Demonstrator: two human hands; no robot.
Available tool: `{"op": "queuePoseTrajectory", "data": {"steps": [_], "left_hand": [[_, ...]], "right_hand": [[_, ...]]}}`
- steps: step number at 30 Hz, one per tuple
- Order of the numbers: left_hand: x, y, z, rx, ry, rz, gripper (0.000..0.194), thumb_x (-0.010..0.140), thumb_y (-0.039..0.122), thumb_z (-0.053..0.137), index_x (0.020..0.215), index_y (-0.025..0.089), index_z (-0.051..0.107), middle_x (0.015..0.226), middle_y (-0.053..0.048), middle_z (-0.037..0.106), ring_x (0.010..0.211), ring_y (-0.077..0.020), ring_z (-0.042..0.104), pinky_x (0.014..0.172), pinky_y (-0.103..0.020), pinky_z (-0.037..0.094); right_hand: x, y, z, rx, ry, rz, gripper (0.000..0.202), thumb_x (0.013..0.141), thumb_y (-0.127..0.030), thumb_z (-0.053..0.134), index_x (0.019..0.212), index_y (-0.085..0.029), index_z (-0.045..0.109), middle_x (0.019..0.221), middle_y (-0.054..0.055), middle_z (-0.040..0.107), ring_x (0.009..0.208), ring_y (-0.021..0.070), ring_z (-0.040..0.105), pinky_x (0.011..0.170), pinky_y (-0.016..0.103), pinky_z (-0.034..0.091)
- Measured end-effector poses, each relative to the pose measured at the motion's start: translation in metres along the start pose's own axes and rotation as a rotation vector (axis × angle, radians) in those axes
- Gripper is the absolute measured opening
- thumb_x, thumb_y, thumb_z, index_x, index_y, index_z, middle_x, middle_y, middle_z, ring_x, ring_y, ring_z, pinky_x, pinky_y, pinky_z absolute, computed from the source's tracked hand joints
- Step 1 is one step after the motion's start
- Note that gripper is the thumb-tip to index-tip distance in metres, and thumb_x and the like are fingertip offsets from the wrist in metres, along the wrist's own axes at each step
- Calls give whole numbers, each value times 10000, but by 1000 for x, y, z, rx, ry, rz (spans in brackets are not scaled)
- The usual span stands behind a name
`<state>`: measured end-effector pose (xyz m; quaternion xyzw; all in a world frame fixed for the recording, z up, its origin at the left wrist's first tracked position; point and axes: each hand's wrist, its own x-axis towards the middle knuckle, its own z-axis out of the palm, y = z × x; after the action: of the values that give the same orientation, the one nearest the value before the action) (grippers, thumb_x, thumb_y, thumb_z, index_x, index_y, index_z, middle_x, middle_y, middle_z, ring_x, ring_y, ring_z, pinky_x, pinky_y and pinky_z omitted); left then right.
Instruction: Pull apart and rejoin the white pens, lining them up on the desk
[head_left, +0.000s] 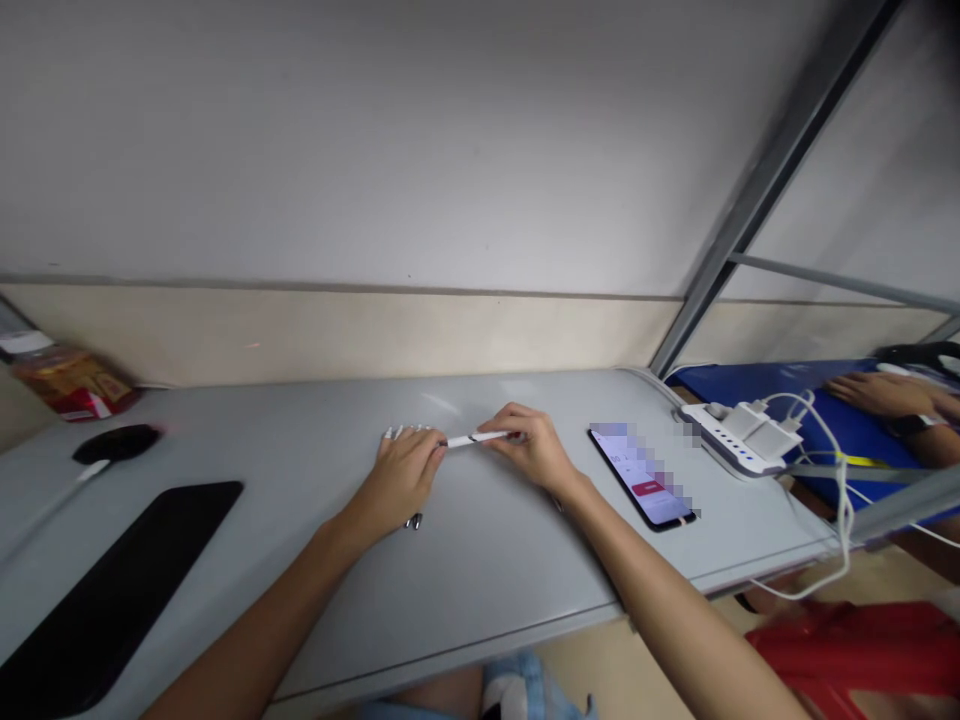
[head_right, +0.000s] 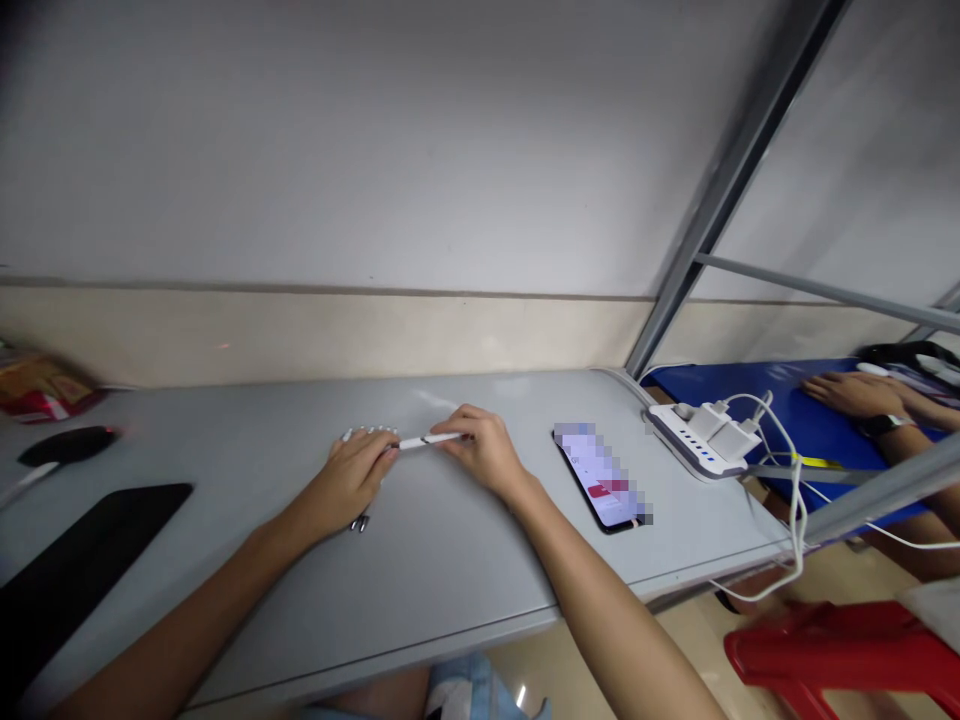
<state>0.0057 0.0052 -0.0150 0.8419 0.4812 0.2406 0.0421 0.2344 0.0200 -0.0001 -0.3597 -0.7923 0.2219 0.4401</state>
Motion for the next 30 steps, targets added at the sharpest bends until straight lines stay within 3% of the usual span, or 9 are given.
{"op": "queuePoseTrajectory", "data": {"steps": [5,10,13,15,19,24,26,28,30], "left_hand": [[1,7,-6,-16,-12,21,284,997,329,288,979,234,555,887,-21,600,869,-200,493,816,-361,343],[1,11,-10,11,-16,57,294,999,325,281,970,223,555,908,-37,592,894,-209,477,824,-367,344],[1,11,-10,17,-24,27,301,1001,337,275,980,224,553,912,-31,597,894,-209,476,822,-375,338],[1,11,-10,4,-32,6,312,1003,342,264,962,225,551,901,-26,598,883,-206,474,812,-374,339],[0,11,-11,-13,-35,2,332,1006,332,239,963,233,553,898,-25,593,881,-203,470,818,-371,346],[-1,10,-11,-1,-31,-5,335,1005,340,235,981,235,552,900,-32,590,887,-209,470,815,-378,348],[0,9,-10,-4,-20,1,340,1005,345,232,975,235,552,892,-34,590,882,-209,471,811,-379,349],[0,9,-9,-4,-17,5,339,1004,346,235,963,235,553,888,-34,587,881,-209,472,817,-381,351],[0,8,-9,-3,-17,5,333,1002,345,242,963,237,554,891,-31,586,883,-209,474,823,-381,351]], "right_hand": [[0,0,-2,207,-59,187,248,803,-392,693,912,-175,745,807,43,694,721,149,581,655,255,416],[0,0,-5,157,-193,301,451,888,-506,520,704,-131,691,536,-31,447,521,91,369,510,236,267],[1,-3,-8,187,-180,272,336,815,-459,639,958,-158,682,656,-30,507,585,100,425,554,222,324],[1,-3,-10,213,-169,237,396,759,-406,710,1076,-181,634,746,-21,550,632,106,463,594,221,362],[1,-3,-12,155,-209,276,343,901,-450,511,828,-149,657,601,-26,489,555,106,411,552,233,329],[0,-3,-11,185,-141,239,400,802,-428,667,1132,-210,604,797,-13,566,608,102,449,582,225,360],[0,-3,-11,156,-179,247,300,835,-443,621,977,-181,652,711,-19,534,578,101,424,553,225,334],[0,-3,-12,121,-215,290,393,912,-478,481,778,-151,651,573,-30,451,529,103,383,525,234,304],[1,-3,-12,129,-204,302,383,906,-487,490,822,-151,654,574,-34,452,538,105,396,535,234,318]]}}
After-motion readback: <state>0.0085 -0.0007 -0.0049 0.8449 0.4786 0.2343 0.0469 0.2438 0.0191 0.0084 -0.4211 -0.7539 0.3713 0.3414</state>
